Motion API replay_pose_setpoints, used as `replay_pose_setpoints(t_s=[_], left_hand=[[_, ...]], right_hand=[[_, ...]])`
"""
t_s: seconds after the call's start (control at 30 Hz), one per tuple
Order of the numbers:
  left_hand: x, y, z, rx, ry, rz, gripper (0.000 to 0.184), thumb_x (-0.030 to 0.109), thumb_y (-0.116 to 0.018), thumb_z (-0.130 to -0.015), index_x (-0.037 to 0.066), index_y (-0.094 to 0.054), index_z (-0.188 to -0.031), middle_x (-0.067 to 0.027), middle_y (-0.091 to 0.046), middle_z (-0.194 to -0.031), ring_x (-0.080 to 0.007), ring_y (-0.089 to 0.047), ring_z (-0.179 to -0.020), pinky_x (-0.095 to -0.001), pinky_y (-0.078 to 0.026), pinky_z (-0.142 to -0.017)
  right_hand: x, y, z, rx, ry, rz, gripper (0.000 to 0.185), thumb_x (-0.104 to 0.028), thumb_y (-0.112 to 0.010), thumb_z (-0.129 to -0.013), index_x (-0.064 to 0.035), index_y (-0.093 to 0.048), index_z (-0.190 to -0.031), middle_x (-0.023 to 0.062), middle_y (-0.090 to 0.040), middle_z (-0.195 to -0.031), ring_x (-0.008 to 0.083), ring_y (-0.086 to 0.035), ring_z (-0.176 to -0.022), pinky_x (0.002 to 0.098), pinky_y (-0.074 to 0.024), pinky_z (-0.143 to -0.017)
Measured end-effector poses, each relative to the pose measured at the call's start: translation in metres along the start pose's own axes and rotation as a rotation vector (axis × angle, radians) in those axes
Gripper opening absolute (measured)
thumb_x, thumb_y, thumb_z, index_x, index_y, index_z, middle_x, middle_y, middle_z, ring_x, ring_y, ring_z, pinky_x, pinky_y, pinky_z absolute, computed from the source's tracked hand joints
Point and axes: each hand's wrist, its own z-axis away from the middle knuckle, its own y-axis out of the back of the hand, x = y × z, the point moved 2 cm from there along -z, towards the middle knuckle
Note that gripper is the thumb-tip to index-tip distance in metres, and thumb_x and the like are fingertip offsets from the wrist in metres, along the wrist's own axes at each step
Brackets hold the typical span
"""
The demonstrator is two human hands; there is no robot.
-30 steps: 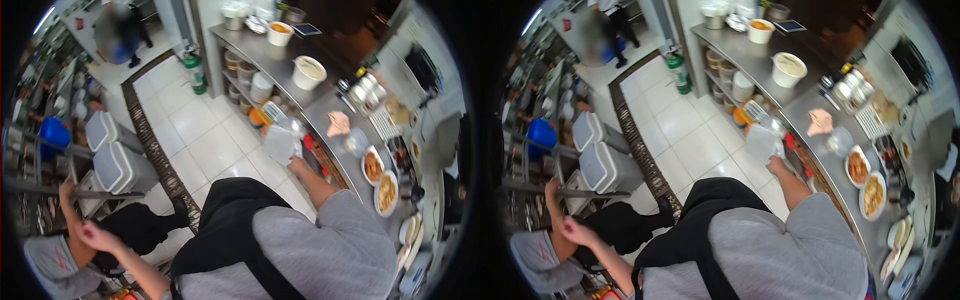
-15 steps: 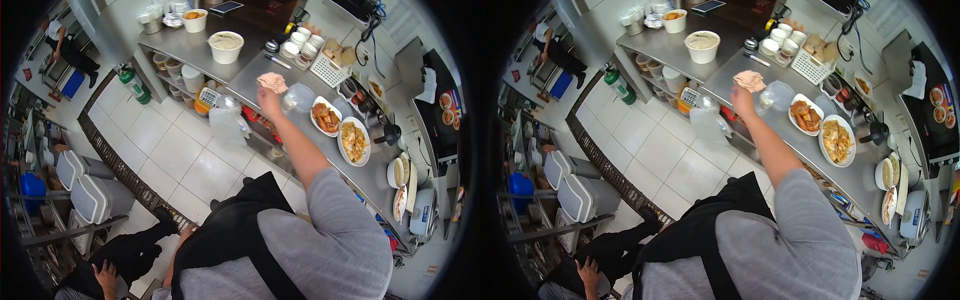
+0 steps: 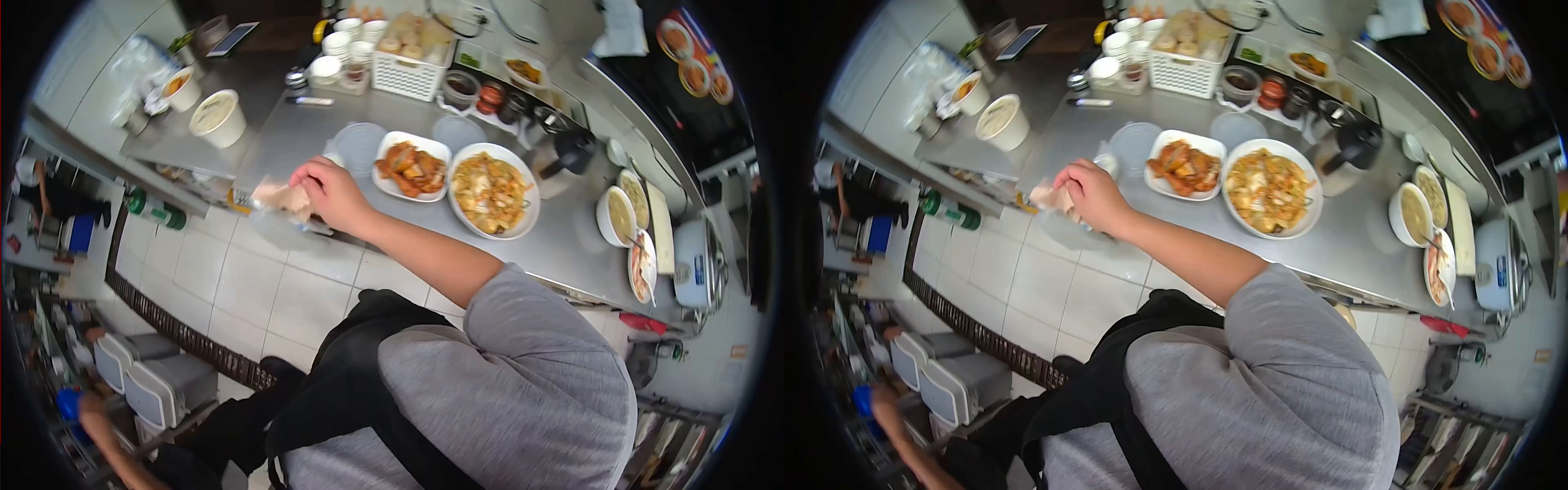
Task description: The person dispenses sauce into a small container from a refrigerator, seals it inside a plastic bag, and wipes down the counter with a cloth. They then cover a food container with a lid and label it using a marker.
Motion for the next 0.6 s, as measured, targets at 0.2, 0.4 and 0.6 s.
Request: replay_pose_setpoints(t_s=[0.2, 0.4, 0.6], left_hand=[[0.060, -0.077, -0.015, -0.413, -0.384, -0.345, 0.044, 0.020, -0.066, -0.082, 0.003, -0.052, -0.121, -0.0172, -0.059, -0.099, -0.0289, -0.056, -0.094, -0.0377, -0.047, -0.078], [0.116, -0.069, -0.044, -0.331, -0.374, -0.478, 0.043, 0.021, -0.065, -0.082, 0.005, -0.053, -0.120, -0.0200, -0.058, -0.103, -0.0340, -0.056, -0.100, -0.0407, -0.047, -0.083], [0.157, -0.081, -0.005, -0.267, -0.513, -0.325, 0.036, 0.020, -0.065, -0.081, 0.005, -0.055, -0.112, -0.0193, -0.058, -0.104, -0.0336, -0.057, -0.097, -0.0398, -0.047, -0.083]], right_hand=[[-0.099, 0.181, 0.113, 0.039, 0.163, 0.067, 0.017, 0.005, -0.049, -0.084, -0.0043, -0.062, -0.089, 0.0067, -0.056, -0.092, 0.0197, -0.056, -0.089, 0.0286, -0.0437, -0.079], [-0.100, 0.326, 0.211, 0.441, -0.162, 0.590, 0.017, 0.005, -0.050, -0.084, -0.0032, -0.062, -0.093, 0.0076, -0.055, -0.094, 0.0174, -0.054, -0.088, 0.0258, -0.0431, -0.077], [0.086, 0.427, 0.353, 0.517, -0.473, 1.091, 0.038, -0.016, -0.053, -0.089, -0.0071, -0.049, -0.125, 0.0167, -0.050, -0.124, 0.0356, -0.052, -0.109, 0.0404, -0.0435, -0.088]])
